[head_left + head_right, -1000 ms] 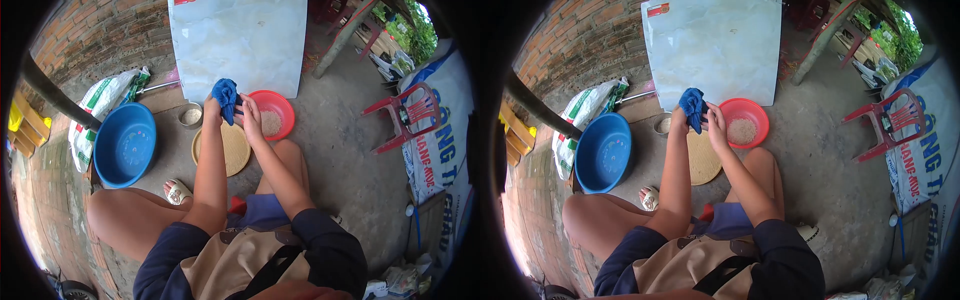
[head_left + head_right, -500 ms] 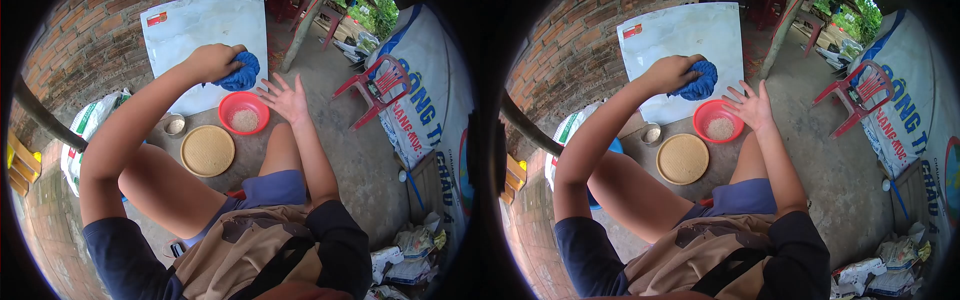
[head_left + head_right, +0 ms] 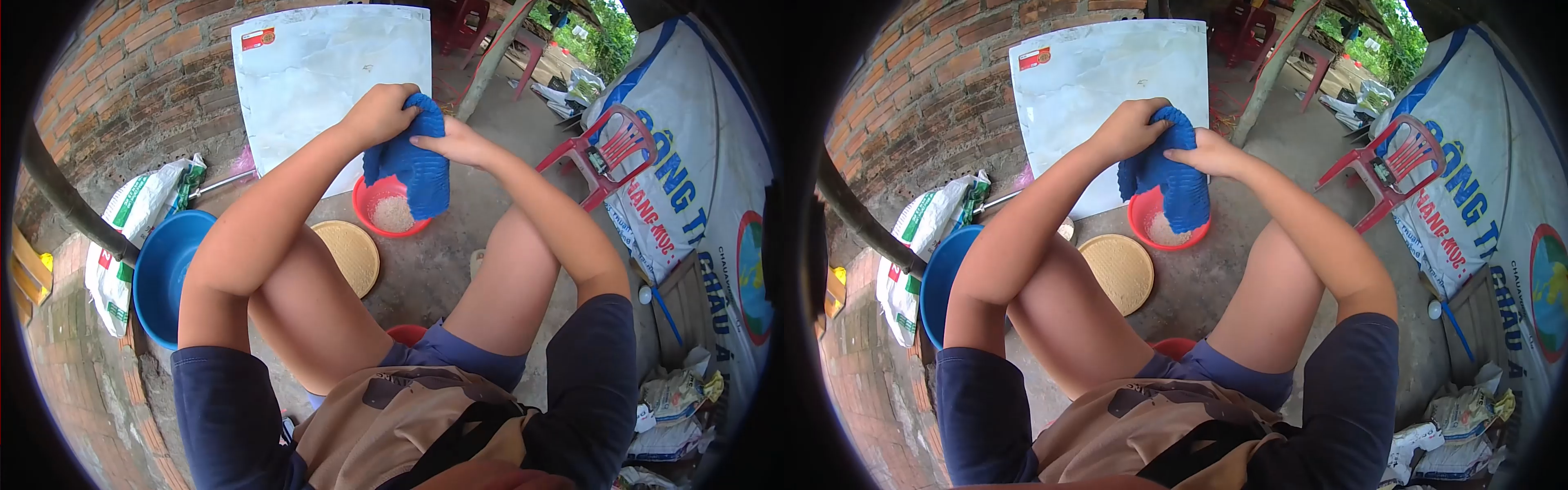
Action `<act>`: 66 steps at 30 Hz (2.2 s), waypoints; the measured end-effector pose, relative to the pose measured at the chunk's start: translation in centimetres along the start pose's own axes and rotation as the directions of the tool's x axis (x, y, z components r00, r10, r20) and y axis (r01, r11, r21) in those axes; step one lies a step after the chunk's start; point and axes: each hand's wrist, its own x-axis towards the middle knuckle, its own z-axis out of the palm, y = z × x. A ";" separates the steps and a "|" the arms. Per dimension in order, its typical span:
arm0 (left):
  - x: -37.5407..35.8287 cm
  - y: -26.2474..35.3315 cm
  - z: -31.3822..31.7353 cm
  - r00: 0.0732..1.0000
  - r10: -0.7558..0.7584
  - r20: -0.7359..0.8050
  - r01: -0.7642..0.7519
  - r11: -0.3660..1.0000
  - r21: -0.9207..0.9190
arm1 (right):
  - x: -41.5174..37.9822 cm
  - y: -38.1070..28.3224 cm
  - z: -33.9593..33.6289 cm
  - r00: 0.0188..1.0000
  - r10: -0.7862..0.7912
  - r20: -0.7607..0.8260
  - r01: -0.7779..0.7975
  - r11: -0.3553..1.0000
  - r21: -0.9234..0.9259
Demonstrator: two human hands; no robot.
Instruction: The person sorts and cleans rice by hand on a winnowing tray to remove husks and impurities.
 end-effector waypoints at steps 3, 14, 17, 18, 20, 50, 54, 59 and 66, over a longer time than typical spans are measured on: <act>-0.2 -1.2 -1.4 0.997 -0.049 0.067 0.048 0.999 0.004 | 0.7 1.1 -3.5 0.965 -0.063 0.253 0.177 0.870 -0.460; -1.1 -3.0 -0.7 0.839 -0.539 0.080 0.521 0.751 -0.405 | 9.0 -4.2 1.7 0.962 0.241 0.128 -0.273 0.830 0.487; -2.3 -2.2 2.1 0.842 -0.503 0.196 0.519 0.854 -0.036 | 10.8 -1.0 4.4 0.966 0.162 0.202 -0.248 0.799 0.547; -2.4 -2.4 2.6 0.820 -0.505 0.269 0.537 0.841 -0.059 | 10.5 -0.6 4.3 0.973 0.159 0.169 -0.224 0.827 0.516; -2.0 -1.3 1.7 0.636 -0.571 0.519 0.721 0.680 -0.134 | 10.7 1.2 3.3 0.946 0.237 0.219 -0.311 0.854 0.418; -3.8 13.9 1.2 0.982 0.188 0.008 -0.173 0.916 -0.363 | 21.9 22.0 4.8 0.856 0.156 0.492 0.345 0.536 -0.770; -5.5 15.3 1.5 0.971 0.225 -0.081 -0.239 0.928 -0.288 | 20.9 20.1 9.6 0.734 0.330 0.594 0.413 0.477 -0.776; -8.2 15.7 0.9 0.961 0.237 -0.145 -0.261 0.948 -0.182 | 20.1 22.2 14.6 0.729 0.243 0.640 0.472 0.500 -0.727; -10.6 10.2 3.8 0.581 0.756 0.301 -0.790 0.612 -0.013 | 16.2 26.8 18.3 0.717 0.356 0.599 0.468 0.391 -0.792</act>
